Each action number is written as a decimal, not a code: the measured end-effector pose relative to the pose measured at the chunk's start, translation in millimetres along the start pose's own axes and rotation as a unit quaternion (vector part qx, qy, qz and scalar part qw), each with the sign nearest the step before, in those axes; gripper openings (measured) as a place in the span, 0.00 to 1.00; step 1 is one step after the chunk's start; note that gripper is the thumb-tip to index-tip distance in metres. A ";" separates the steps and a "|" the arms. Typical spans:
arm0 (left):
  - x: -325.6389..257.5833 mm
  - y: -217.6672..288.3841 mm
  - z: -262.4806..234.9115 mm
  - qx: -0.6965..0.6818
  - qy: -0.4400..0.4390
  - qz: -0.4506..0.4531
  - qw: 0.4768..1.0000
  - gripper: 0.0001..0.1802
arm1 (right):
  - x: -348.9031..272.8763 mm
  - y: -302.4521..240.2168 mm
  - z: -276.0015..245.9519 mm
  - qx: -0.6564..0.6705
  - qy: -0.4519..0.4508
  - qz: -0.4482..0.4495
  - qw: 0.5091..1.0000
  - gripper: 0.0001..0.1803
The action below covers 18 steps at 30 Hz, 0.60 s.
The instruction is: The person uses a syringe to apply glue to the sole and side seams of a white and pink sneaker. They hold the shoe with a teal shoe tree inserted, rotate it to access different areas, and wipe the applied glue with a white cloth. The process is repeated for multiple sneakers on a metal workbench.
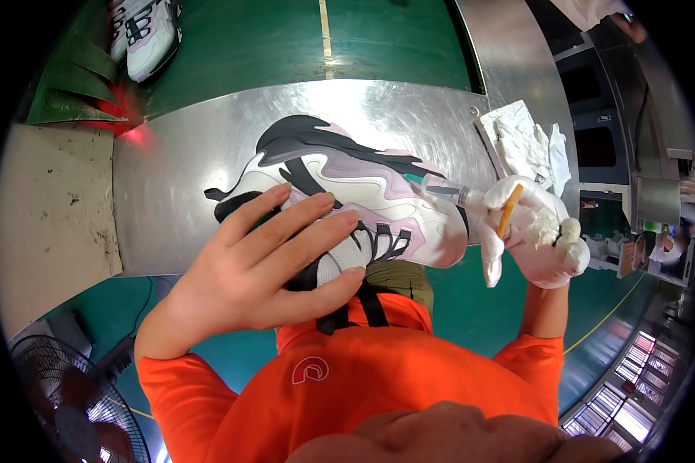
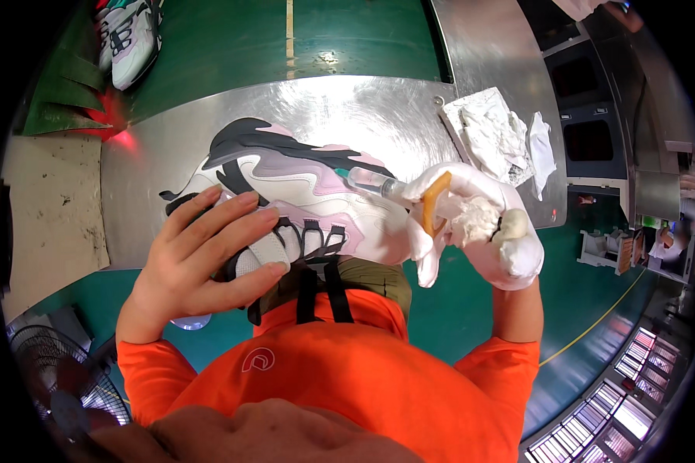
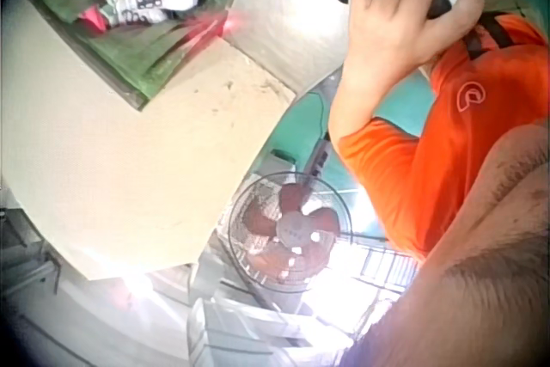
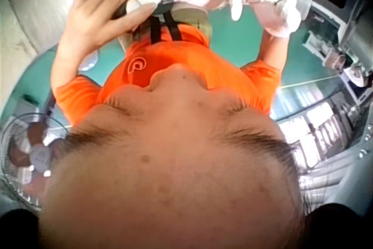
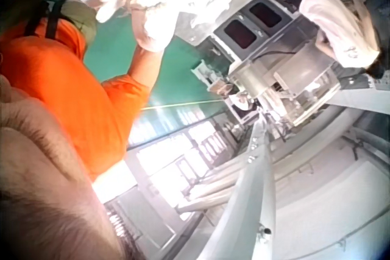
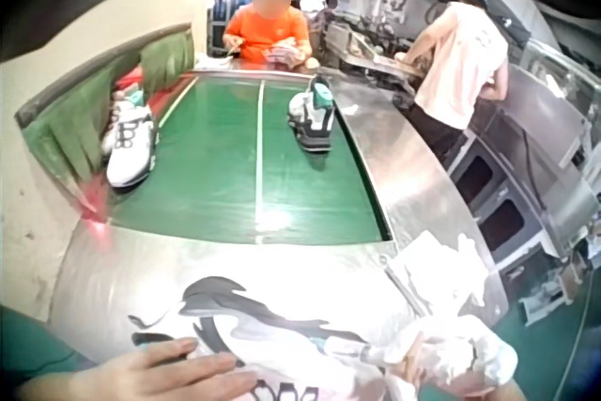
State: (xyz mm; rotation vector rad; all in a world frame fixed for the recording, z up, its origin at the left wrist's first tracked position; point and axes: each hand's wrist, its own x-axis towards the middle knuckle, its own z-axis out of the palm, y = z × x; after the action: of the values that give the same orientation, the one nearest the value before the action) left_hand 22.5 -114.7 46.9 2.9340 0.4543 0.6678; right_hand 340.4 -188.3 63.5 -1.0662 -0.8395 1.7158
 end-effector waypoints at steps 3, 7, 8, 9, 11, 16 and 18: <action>2.3 -0.1 0.7 0.006 0.000 0.006 1.000 0.16 | -7.5 4.9 -4.8 0.004 0.006 -0.011 1.000 0.57; 6.2 4.2 -2.7 0.007 -0.016 -0.004 1.000 0.15 | -17.5 12.2 -16.2 0.020 0.013 -0.022 0.999 0.58; 6.8 4.3 -3.0 0.011 -0.019 -0.001 1.000 0.14 | -20.1 15.4 -20.1 0.031 0.012 -0.027 0.999 0.58; 7.7 4.7 -3.5 0.015 -0.022 0.001 1.000 0.14 | -22.4 18.0 -23.2 0.040 0.012 -0.031 0.999 0.58; 11.3 5.0 -4.8 0.017 -0.035 0.000 0.999 0.13 | -27.6 23.8 -29.4 0.057 0.016 -0.040 0.997 0.58; 16.3 12.8 -7.2 0.028 -0.054 -0.015 0.998 0.12 | -36.2 41.4 -44.3 0.118 -0.020 -0.068 0.991 0.58; 16.1 18.7 -5.9 0.045 -0.055 -0.033 0.997 0.12 | -38.2 51.5 -50.9 0.149 -0.036 -0.085 0.985 0.57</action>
State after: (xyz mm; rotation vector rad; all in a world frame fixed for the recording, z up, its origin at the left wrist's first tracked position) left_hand 38.7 -127.4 61.8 3.0054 0.5826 0.4882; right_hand 377.1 -237.9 9.7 -0.7164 -0.6714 1.6794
